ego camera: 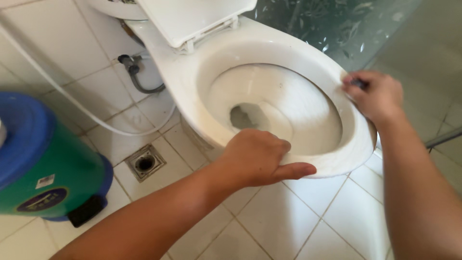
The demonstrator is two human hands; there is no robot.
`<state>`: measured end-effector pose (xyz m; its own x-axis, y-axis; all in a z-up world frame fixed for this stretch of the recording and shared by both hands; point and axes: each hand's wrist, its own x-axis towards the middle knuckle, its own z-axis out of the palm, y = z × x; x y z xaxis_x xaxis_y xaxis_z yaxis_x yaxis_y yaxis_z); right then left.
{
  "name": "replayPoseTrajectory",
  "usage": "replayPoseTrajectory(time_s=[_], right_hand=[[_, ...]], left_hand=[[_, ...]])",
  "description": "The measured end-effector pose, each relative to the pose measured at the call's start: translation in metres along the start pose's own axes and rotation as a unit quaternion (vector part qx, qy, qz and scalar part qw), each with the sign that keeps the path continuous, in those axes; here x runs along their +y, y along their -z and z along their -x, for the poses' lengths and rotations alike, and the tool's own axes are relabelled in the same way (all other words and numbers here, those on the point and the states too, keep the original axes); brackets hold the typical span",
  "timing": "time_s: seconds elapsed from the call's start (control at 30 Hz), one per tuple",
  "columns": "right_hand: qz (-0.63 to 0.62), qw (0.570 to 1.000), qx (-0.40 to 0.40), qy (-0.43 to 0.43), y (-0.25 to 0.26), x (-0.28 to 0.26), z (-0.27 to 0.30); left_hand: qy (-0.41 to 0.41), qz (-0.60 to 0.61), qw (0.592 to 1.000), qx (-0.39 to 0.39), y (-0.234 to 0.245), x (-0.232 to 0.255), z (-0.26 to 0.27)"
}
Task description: The person scrubs the inside of a white toilet bowl using a dark steel wool pad. They repeatedly rub the rim and the interior surfaces of the bowl with the pad.
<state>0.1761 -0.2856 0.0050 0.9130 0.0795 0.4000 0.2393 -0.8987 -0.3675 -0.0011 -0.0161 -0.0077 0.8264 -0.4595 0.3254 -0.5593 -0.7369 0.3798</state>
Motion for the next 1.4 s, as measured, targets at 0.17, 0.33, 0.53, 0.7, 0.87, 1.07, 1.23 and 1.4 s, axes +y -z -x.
replayPoseTrajectory(time_s=[0.17, 0.33, 0.53, 0.7, 0.87, 1.07, 1.23, 1.4], right_hand=[[-0.172, 0.977, 0.05, 0.115, 0.027, -0.011, 0.089], [-0.112, 0.961, 0.192, 0.167, -0.013, -0.031, 0.202], [-0.323, 0.921, 0.217, 0.023, -0.027, -0.024, 0.163], [-0.619, 0.762, 0.162, -0.102, -0.034, 0.039, 0.076], [-0.675, 0.644, 0.172, -0.317, -0.11, 0.001, 0.136], [-0.758, 0.505, 0.163, -0.38, -0.137, -0.008, 0.184], [-0.7, 0.653, 0.177, -0.227, -0.096, 0.064, 0.084], [-0.843, 0.477, 0.197, -0.154, -0.177, 0.006, 0.109]], left_hand=[[0.012, 0.002, 0.999, -0.033, -0.002, 0.004, -0.005], [-0.012, -0.007, 1.0, -0.013, -0.005, 0.007, -0.004], [-0.009, -0.021, 0.999, -0.033, -0.003, 0.005, -0.008], [-0.008, -0.053, 0.998, -0.041, -0.007, 0.011, -0.011], [0.0, -0.059, 0.995, -0.085, -0.005, 0.026, -0.022], [0.015, -0.01, 0.992, -0.129, -0.01, 0.036, -0.032], [0.025, -0.006, 0.992, -0.125, -0.012, 0.04, -0.034], [0.022, -0.001, 0.992, -0.128, -0.003, 0.046, -0.04]])
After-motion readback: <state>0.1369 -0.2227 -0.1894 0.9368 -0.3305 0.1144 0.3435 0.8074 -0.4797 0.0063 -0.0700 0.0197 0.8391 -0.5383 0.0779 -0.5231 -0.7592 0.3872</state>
